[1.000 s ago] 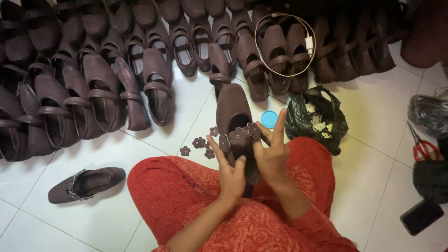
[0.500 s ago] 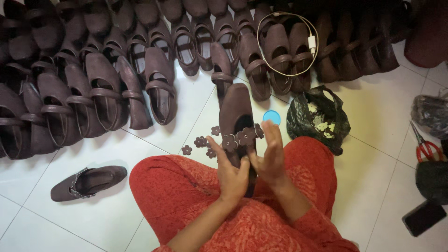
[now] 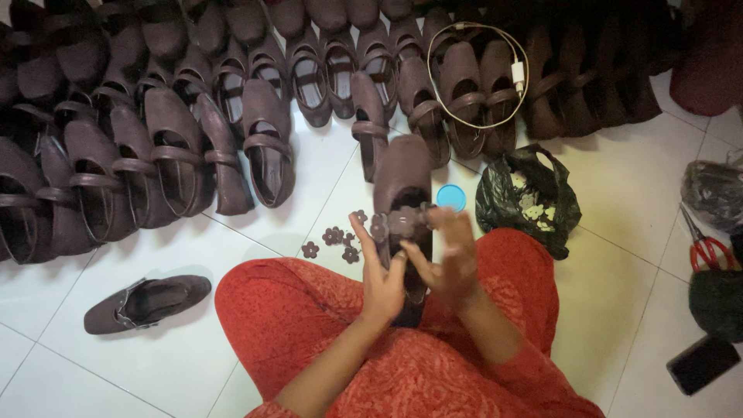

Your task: The person sits on the floor and attaches flower-shaped decorations to the straps of brown shoes. They pick up a shoe, apply a small amount of adhesive from a container to the back of a flower, and press it onto the shoe strap. This process is repeated for multiple shoes.

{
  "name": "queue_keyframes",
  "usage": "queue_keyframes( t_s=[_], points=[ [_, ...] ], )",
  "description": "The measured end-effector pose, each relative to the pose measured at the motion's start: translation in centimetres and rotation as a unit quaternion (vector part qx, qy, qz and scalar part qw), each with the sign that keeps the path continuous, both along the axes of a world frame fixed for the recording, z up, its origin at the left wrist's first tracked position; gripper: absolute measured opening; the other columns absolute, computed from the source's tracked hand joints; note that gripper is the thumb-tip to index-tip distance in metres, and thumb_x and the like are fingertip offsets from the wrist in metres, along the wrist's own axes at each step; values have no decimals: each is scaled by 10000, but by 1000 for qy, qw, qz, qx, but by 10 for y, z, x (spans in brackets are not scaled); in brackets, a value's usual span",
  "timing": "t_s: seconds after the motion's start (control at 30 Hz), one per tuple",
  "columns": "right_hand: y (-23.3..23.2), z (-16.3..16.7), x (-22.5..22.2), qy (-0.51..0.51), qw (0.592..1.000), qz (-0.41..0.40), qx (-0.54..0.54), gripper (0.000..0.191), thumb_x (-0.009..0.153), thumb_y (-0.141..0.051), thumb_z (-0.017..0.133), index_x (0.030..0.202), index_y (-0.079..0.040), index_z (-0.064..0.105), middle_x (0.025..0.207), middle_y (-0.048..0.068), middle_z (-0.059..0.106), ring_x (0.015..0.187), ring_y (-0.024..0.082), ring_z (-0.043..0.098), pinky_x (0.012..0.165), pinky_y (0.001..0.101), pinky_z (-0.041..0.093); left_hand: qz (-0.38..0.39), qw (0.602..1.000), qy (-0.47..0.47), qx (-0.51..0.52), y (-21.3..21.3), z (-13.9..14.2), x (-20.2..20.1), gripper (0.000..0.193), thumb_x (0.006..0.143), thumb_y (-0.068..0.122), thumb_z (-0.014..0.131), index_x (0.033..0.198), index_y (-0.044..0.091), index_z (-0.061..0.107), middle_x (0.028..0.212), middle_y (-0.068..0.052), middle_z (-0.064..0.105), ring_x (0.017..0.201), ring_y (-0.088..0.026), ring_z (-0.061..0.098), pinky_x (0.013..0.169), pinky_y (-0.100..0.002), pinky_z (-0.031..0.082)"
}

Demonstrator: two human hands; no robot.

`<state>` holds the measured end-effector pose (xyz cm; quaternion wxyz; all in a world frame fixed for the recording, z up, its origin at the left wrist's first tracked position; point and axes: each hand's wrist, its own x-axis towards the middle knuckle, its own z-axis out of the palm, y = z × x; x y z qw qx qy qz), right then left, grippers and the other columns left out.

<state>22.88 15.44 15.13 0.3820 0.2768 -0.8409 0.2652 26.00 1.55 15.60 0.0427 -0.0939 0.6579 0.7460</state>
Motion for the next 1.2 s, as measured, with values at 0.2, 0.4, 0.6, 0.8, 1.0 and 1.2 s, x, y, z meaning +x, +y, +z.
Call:
queue_keyframes(
  t_s=[0.2, 0.4, 0.6, 0.8, 1.0, 1.2],
  points=[
    [-5, 19, -18, -318, 858, 90, -394, 1182, 879, 22, 766, 1663, -79, -114, 1621, 241, 397, 1483, 336, 457, 1266, 446, 361, 33, 992, 110, 56, -10, 7, -29, 922, 896, -12, 472, 1656, 62, -44, 1720, -211, 141, 1514, -301, 296, 1217, -358, 259],
    [-7, 39, -40, -318, 823, 167, -440, 1018, 945, 58, 664, 1694, -72, -12, 1530, 226, 506, 1419, 278, 535, 1237, 426, 423, 3, 982, 100, 157, -21, 4, -50, 793, 927, 60, 421, 1656, 10, 114, 1654, -166, 297, 1480, -237, 350, 1213, -344, 286],
    [-1, 62, -65, -338, 819, 166, -434, 966, 945, 64, 677, 1688, -73, 76, 1480, 216, 554, 1307, 235, 613, 1140, 384, 518, -31, 964, 31, 261, -3, 7, -75, 721, 931, 97, 388, 1624, 7, 208, 1454, -147, 511, 1303, -228, 521, 1110, -350, 422],
    [44, 90, -95, -341, 839, 130, -404, 985, 910, 81, 728, 1674, -73, 126, 1460, 224, 564, 1231, 207, 638, 1067, 356, 557, -23, 962, 19, 272, 52, 30, -103, 707, 907, 99, 411, 1590, 10, 255, 1406, -153, 527, 1261, -227, 539, 1088, -349, 439],
    [57, 105, -128, -356, 824, 114, -427, 948, 924, 88, 698, 1668, -58, 129, 1451, 228, 576, 1199, 201, 654, 1026, 341, 571, -12, 970, 40, 241, 59, 41, -131, 667, 917, 90, 435, 1560, -33, 305, 1388, -174, 535, 1246, -241, 547, 1080, -360, 448],
    [68, 118, -164, -247, 923, 46, -293, 1008, 868, 87, 753, 1658, -50, 144, 1504, 257, 525, 1337, 306, 584, 1136, 424, 493, 9, 976, 79, 201, 78, 75, -167, 801, 890, 13, 452, 1633, 9, 153, 1521, -181, 413, 1338, -237, 485, 1137, -346, 399]
  ],
)
